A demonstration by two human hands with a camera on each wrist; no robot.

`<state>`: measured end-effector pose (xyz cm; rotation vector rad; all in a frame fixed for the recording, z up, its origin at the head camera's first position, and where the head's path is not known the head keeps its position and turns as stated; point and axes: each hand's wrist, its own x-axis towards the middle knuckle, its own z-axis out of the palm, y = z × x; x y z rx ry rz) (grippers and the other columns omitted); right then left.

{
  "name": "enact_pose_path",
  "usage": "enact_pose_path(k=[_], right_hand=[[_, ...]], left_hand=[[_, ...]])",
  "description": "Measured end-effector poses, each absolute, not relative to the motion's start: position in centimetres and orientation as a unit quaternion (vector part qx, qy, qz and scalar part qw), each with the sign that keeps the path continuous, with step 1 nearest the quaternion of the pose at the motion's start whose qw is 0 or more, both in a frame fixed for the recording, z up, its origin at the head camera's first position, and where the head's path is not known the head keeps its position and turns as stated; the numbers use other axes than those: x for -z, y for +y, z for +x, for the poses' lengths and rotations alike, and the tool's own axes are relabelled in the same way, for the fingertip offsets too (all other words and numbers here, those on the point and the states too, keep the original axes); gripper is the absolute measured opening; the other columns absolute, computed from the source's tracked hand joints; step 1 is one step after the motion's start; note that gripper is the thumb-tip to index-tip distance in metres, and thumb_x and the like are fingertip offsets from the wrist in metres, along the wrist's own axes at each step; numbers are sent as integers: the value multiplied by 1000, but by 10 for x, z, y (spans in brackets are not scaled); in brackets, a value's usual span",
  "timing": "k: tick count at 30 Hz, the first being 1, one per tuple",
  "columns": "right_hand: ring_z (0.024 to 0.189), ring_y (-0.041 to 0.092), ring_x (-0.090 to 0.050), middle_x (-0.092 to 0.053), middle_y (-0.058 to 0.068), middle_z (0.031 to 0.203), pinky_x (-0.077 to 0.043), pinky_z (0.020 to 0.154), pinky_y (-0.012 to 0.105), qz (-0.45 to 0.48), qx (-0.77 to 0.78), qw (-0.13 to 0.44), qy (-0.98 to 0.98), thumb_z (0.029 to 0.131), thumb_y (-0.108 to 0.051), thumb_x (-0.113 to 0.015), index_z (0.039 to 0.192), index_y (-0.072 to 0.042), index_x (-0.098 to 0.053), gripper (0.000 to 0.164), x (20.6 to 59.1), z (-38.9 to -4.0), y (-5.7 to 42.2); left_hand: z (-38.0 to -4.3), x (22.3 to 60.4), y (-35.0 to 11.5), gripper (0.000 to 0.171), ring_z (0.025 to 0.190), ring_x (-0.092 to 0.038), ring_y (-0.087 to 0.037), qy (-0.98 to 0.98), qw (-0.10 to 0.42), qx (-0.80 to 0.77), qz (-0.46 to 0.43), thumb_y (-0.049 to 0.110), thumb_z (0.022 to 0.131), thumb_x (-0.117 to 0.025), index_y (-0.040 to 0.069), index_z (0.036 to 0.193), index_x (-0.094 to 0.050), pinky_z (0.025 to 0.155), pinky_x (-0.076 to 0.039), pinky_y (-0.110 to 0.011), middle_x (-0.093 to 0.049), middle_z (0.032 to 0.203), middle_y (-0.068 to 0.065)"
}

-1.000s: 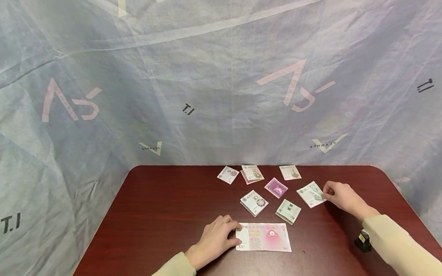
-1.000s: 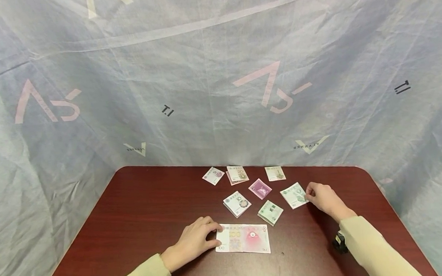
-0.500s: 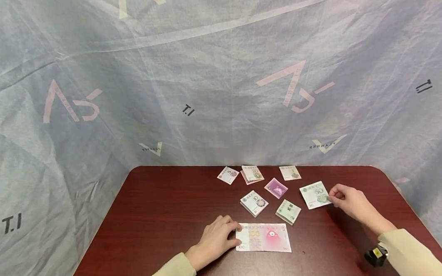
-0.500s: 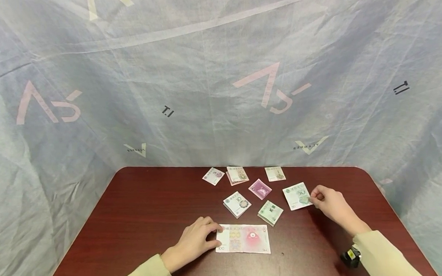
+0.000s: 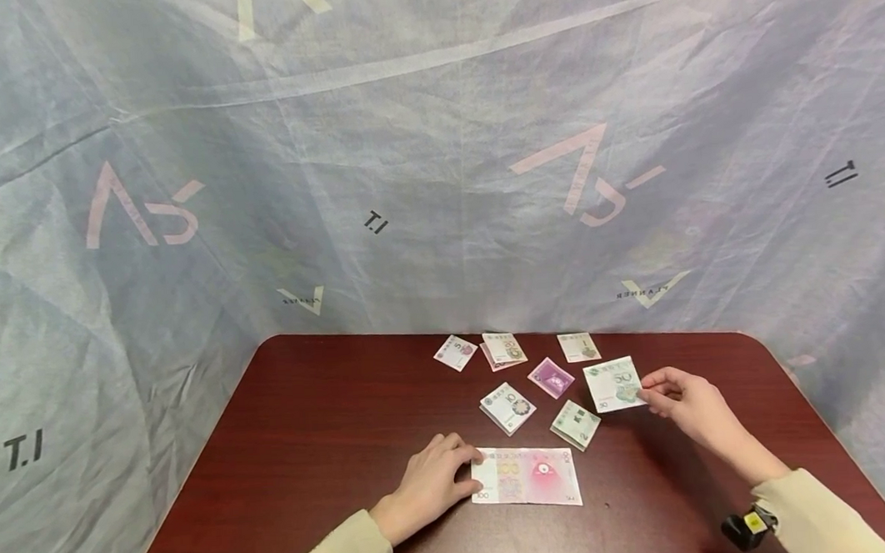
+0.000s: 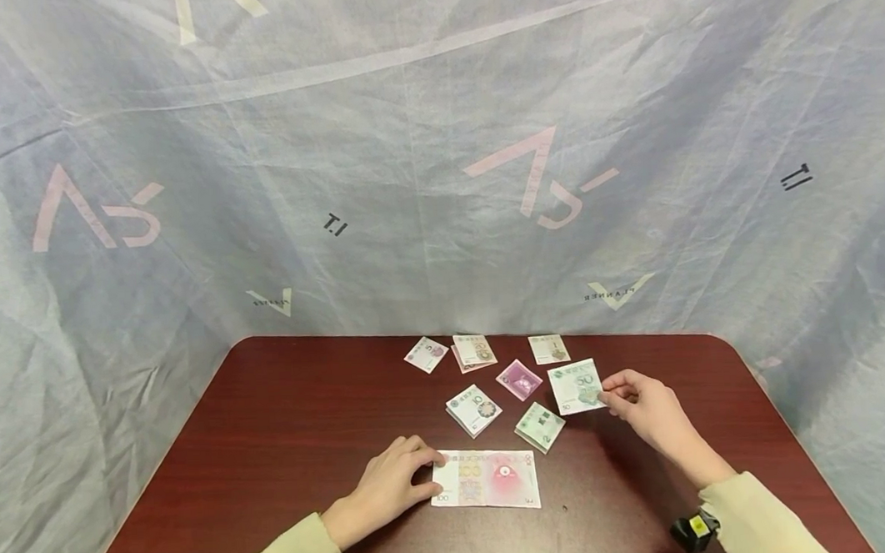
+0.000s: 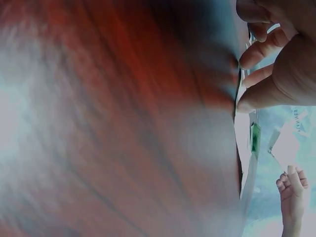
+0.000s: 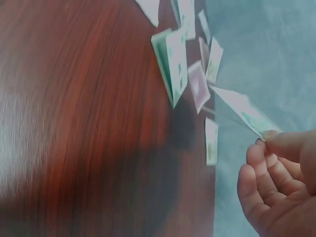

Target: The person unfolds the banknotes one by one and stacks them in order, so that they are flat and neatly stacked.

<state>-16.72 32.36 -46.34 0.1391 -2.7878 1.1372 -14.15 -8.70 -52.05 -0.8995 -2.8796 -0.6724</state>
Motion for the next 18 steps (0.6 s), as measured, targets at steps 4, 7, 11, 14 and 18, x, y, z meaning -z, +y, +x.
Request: enact_pose_path(k=[4, 7, 11, 14, 18], right_hand=[[64, 9, -61, -69, 4, 76, -51, 58, 24, 54, -393, 76, -915, 95, -8, -75, 98, -4, -69, 7, 461, -165, 311], [64, 9, -61, -67, 1, 74, -52, 58, 26, 66, -417, 74, -903, 95, -7, -74, 97, -5, -69, 5, 461, -161, 301], [65, 11, -63, -67, 0, 74, -54, 60, 30, 84, -456, 54, -884, 95, -5, -72, 97, -3, -69, 4, 463, -153, 287], [65, 13, -64, -67, 1, 74, -55, 61, 31, 99, -482, 42, -869, 95, -1, -69, 97, -2, -69, 3, 464, -150, 278], [66, 13, -64, -66, 3, 74, -56, 61, 31, 106, -512, 14, -852, 95, 2, -67, 97, -1, -69, 4, 465, -147, 267]], left_hand=[[-141, 522, -87, 30, 92, -55, -9, -931, 28, 230, -283, 28, 82, -88, 21, 109, -77, 65, -50, -28, -64, 99, 10], [-141, 523, -87, 29, 94, -57, -10, -930, 30, 235, -280, 27, 83, -88, 21, 109, -77, 67, -51, -29, -64, 99, 10], [-140, 524, -87, 28, 93, -56, -9, -930, 26, 242, -277, 27, 83, -87, 22, 108, -76, 69, -51, -29, -64, 99, 11], [-140, 524, -87, 27, 92, -55, -7, -930, 24, 244, -275, 27, 84, -87, 22, 108, -76, 69, -51, -28, -63, 98, 11], [-140, 526, -87, 27, 91, -55, -6, -930, 27, 242, -276, 27, 84, -87, 22, 108, -76, 68, -50, -27, -63, 96, 12]])
